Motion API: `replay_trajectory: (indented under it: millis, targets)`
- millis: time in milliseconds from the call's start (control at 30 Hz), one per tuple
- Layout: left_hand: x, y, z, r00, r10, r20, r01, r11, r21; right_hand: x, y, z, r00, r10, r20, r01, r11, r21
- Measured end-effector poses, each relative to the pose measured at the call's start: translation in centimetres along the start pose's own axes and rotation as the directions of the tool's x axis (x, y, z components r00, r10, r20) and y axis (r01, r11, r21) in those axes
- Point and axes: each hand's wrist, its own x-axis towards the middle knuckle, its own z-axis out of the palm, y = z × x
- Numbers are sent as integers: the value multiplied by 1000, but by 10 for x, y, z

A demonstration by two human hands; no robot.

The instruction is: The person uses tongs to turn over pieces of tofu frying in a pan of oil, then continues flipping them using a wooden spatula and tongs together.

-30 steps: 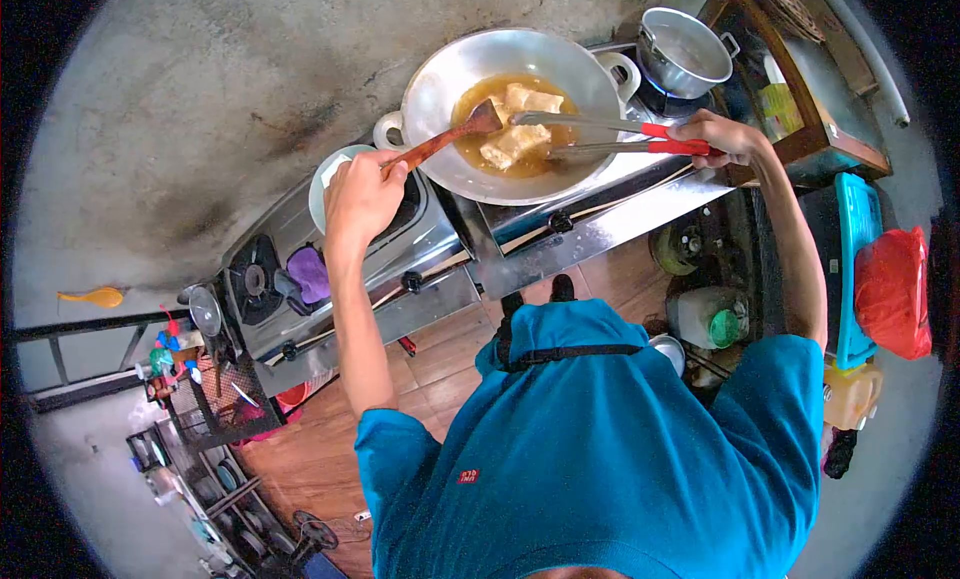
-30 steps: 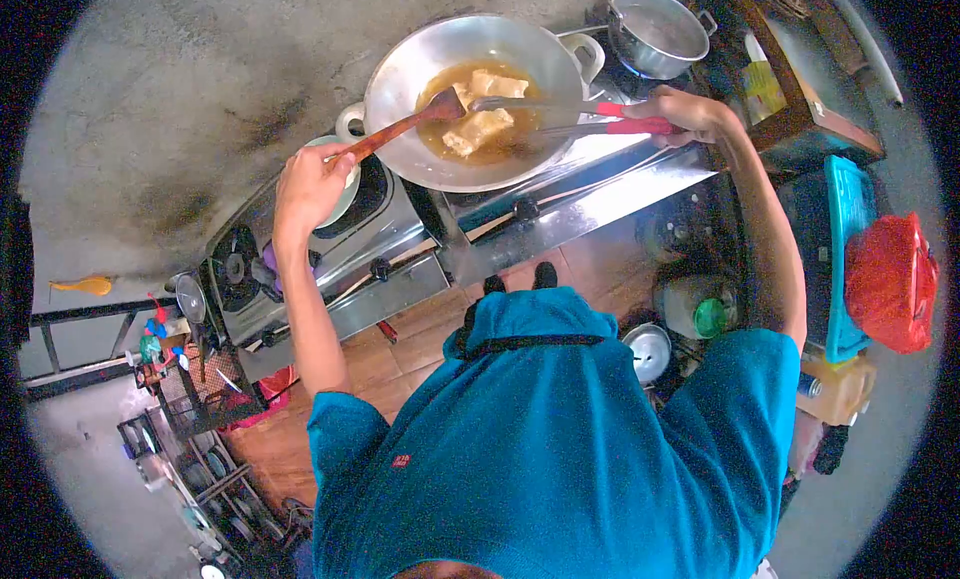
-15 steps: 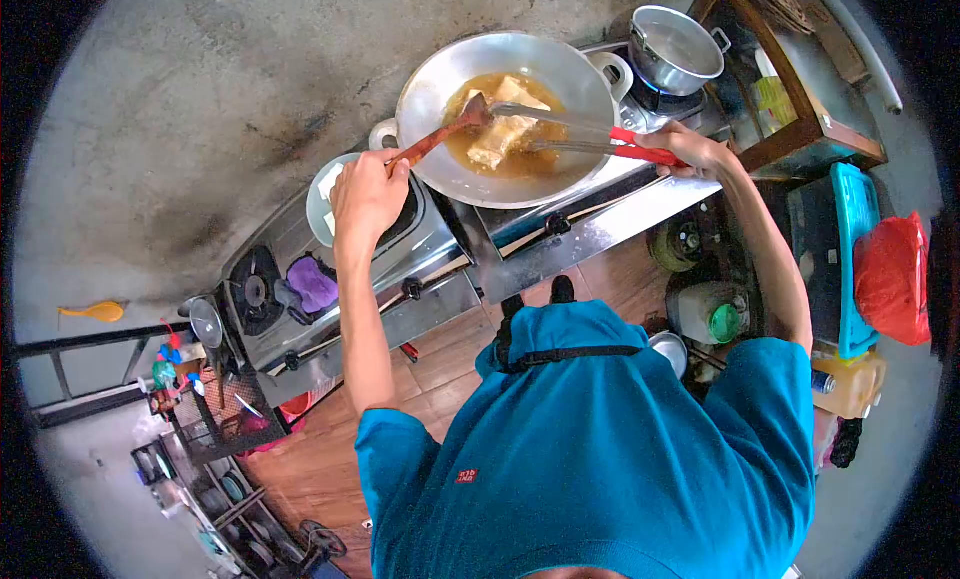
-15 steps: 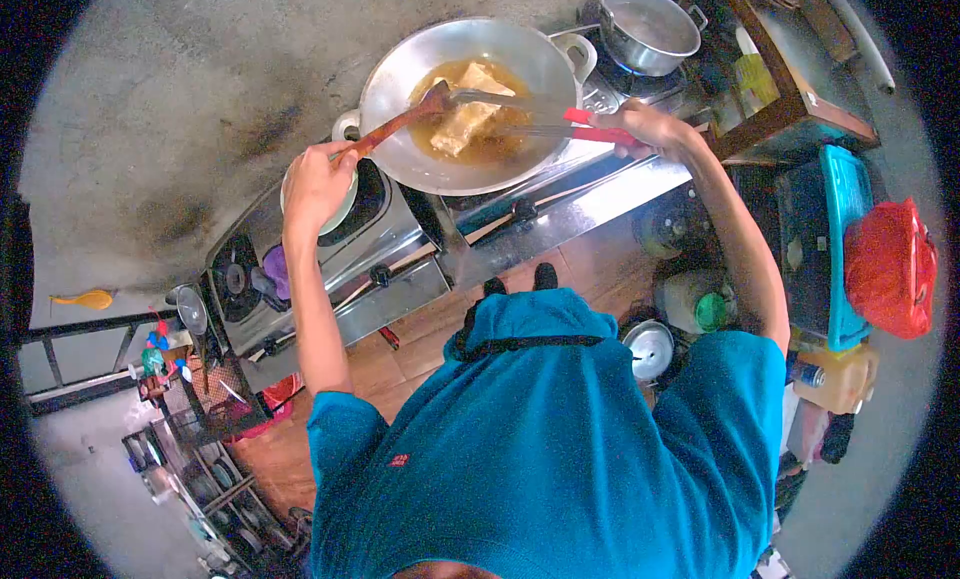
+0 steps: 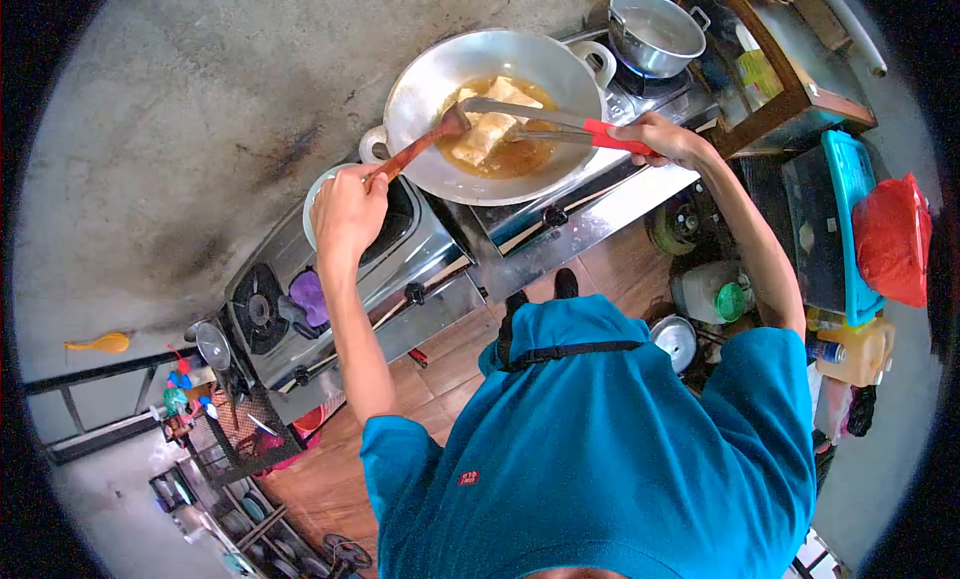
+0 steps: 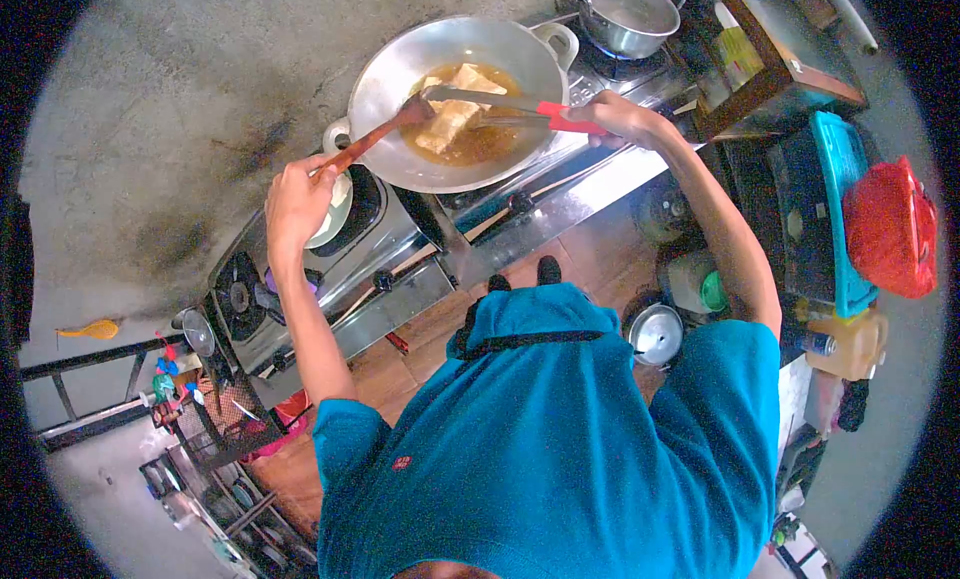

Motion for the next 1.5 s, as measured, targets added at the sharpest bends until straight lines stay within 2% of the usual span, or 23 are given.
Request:
replay_trajectory:
  millis: [67, 200, 267, 533, 600, 800, 1167, 1233, 1433, 1500]
  targets:
    - [1, -2, 3, 1000, -4, 1, 4, 1000, 8, 4, 1, 4, 999, -48, -7, 49, 998, 29]
    - [0, 2, -2, 998, -58, 41, 57, 998, 13, 3, -2, 12, 998, -37, -57, 39, 999, 30]
    - [1, -2, -1, 999, -42, 17, 42, 999, 7, 3, -2, 8, 999, -46, 22, 45, 997, 60]
    - [17, -14, 5, 999, -43, -29, 44, 999, 25, 5, 2, 7, 999, -27, 40, 27, 1000, 8]
    - [22, -11, 6, 999, -14, 32, 13, 999, 30, 5, 1, 10, 999, -31, 42, 30, 999, 38]
    - [28, -20, 10, 998, 31, 53, -30, 999, -33, 9, 8, 12, 998, -61, 15, 59, 995, 85]
    - [38, -27, 9, 998, -14, 65, 15, 1000, -4, 5, -2, 28, 995, -93, 47, 82, 978, 193]
    - [42, -30, 9, 997, -11, 72, 12, 1000, -14, 1, -7, 32, 993, -121, -15, 121, 967, 225]
    - [46, -31, 7, 995, 6, 100, -2, 999, -41, 8, 2, 20, 993, -112, 44, 102, 976, 192]
    - [50, -31, 8, 985, -18, 172, 30, 997, -69, 5, 0, 18, 994, -108, 13, 105, 980, 170]
